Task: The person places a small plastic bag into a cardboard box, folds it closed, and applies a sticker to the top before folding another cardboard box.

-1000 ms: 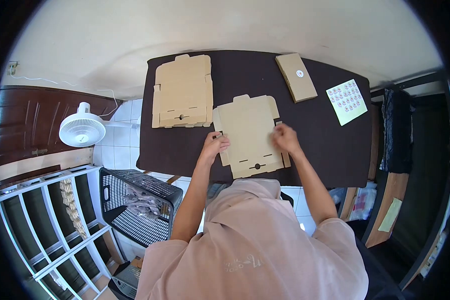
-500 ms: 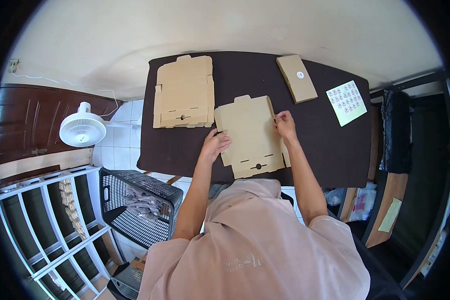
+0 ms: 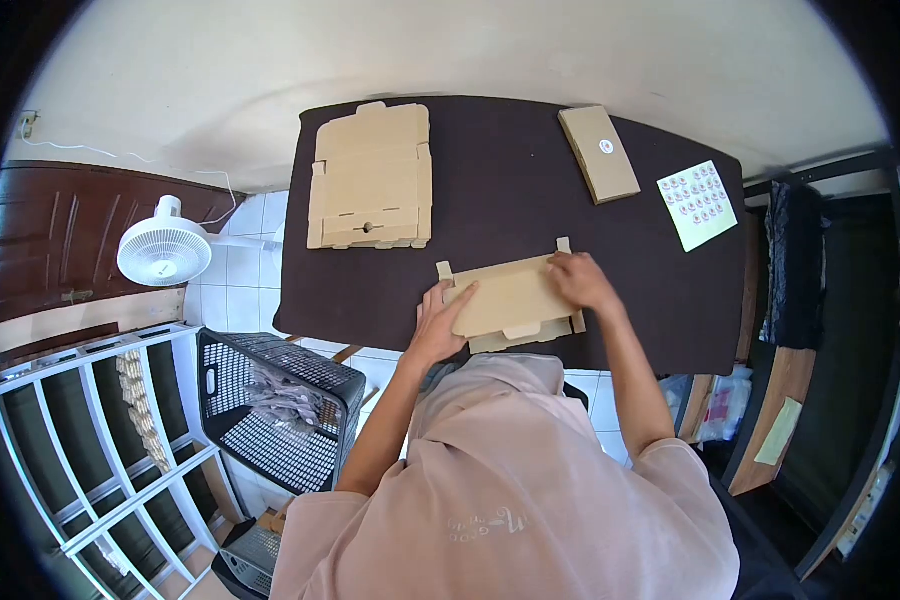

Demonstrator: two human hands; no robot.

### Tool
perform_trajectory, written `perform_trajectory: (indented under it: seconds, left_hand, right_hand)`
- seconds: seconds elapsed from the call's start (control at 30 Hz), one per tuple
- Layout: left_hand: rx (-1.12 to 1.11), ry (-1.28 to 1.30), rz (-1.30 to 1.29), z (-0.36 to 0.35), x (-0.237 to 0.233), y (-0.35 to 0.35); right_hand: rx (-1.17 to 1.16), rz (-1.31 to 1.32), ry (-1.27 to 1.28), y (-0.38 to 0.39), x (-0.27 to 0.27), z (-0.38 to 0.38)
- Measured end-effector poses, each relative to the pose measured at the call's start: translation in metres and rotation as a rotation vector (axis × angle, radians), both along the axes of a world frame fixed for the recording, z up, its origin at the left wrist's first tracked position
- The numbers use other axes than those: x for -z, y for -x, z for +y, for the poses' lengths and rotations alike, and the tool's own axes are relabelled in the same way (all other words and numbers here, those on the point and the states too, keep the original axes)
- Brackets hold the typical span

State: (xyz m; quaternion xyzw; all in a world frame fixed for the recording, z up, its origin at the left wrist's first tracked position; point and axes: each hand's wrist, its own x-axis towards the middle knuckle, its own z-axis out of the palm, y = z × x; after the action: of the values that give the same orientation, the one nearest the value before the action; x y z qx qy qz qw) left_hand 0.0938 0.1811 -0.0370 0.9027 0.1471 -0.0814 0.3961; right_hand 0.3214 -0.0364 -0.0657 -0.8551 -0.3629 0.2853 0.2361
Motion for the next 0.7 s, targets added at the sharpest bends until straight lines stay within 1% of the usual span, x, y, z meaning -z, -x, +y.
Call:
perform_trajectory:
  seconds: [0.03,0.07,0.1,0.13,0.17,0.2,0.23,0.27,0.3,0.33,0.4,0.47,0.53,0.6,0.67,0.7]
  left_hand:
    - [0.054,-0.086,0.04,-0.006,-0.006,0.002]
    - [0.106,-0.172,0.077,-0.011,-0.009,0.003]
    - [0.139,-0.197,0.113,-0.016,-0.007,0.006]
    - [0.14,-0.199,0.111,-0.019,0.001,0.009]
    - [0.159,-0.262,0.076,-0.021,0.013,0.013]
    - [0.179,-0.325,0.042,-0.022,0.019,0.013]
    - [0.184,-0.352,0.097,-0.023,0.018,0.013]
    - [0.186,-0.353,0.1,-0.024,0.017,0.013]
    - [0.144,-0.296,0.07,-0.024,0.014,0.013]
    - [0.101,-0.24,0.039,-0.025,0.014,0.013]
    - [0.101,-0.296,0.032,-0.026,0.017,0.017]
    - [0.097,-0.353,0.025,-0.023,0.022,0.019]
    - [0.057,-0.203,0.036,-0.022,0.009,0.013]
    - [0.039,-0.219,0.04,-0.022,-0.003,0.01]
    - [-0.009,-0.242,0.049,-0.022,-0.004,0.011]
    - [-0.064,-0.206,0.007,-0.021,0.0,0.01]
  right_hand:
    - [-0.047,-0.082,0.359,0.022,-0.06,0.027]
    - [-0.049,-0.094,0.45,0.035,-0.039,0.035]
    - [-0.072,-0.114,0.488,0.05,-0.039,0.047]
    - [-0.047,-0.171,0.458,0.068,-0.028,0.057]
    - [-0.086,-0.21,0.422,0.08,-0.019,0.067]
    - [-0.11,-0.188,0.365,0.091,-0.017,0.079]
    - [-0.134,-0.163,0.309,0.101,-0.018,0.093]
    - [-0.209,-0.093,0.234,0.11,-0.02,0.105]
    - [-0.282,-0.023,0.159,0.116,-0.022,0.116]
    - [-0.281,-0.023,0.157,0.123,-0.017,0.122]
    - [-0.345,-0.089,0.02,0.134,-0.01,0.132]
    - [-0.316,-0.094,-0.034,0.128,-0.005,0.124]
    - [-0.278,-0.108,-0.138,0.112,-0.002,0.107]
    - [-0.255,-0.119,-0.107,0.09,-0.005,0.083]
    - [-0.339,-0.205,0.046,0.065,-0.027,0.059]
    - [-0.304,-0.217,0.086,0.055,-0.028,0.049]
